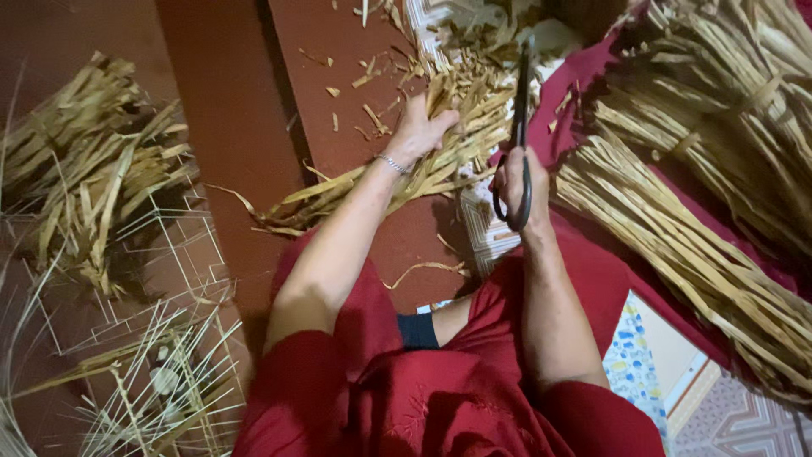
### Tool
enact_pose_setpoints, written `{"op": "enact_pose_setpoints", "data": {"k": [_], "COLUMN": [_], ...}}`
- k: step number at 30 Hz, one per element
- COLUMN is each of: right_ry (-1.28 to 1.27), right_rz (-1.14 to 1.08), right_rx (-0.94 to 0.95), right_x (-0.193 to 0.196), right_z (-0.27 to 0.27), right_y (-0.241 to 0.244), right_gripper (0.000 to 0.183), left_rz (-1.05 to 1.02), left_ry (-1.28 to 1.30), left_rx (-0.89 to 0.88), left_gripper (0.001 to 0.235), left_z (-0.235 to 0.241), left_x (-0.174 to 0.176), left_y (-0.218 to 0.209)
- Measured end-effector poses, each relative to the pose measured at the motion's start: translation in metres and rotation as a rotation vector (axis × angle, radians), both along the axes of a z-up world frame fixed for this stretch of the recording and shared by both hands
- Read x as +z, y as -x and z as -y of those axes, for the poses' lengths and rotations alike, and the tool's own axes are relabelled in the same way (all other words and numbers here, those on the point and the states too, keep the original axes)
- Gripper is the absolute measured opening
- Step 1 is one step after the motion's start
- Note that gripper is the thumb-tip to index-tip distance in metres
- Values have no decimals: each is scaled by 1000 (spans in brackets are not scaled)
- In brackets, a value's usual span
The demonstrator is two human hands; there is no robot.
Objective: The person sits on the floor and uses shears to cut dried plant stems into short pieces. They repeatedly pick up stems, cut them, and place the cut pieces into a pile on the floor.
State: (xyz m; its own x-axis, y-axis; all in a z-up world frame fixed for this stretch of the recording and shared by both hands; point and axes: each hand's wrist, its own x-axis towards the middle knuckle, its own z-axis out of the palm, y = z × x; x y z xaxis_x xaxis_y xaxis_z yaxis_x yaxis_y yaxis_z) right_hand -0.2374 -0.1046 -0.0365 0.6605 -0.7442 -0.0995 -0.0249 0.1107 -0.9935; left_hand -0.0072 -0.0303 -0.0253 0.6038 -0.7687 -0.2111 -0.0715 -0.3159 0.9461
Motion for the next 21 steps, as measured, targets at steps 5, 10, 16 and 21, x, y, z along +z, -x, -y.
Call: {"op": "enact_pose_setpoints", "data": {"k": [5,10,16,21], "right_ry": [152,318,416,500], "right_rz": [-116,-117,-310,-312], "right_rx": [164,194,170,175], "right_x": [5,17,16,8], "right_z": [-23,-37,-36,-34], "right_y": [-6,-10,-9,-5], "right_gripper": [46,54,54,51], "left_rz": [-60,37,76,58], "left_ry": [137,144,116,89], "left_rx": [79,158,149,135], "left_gripper": [27,27,27,24], "left_z": [-12,-11,-10,-12], "left_x": [49,33,27,30], "left_y": [7,10,11,12]}}
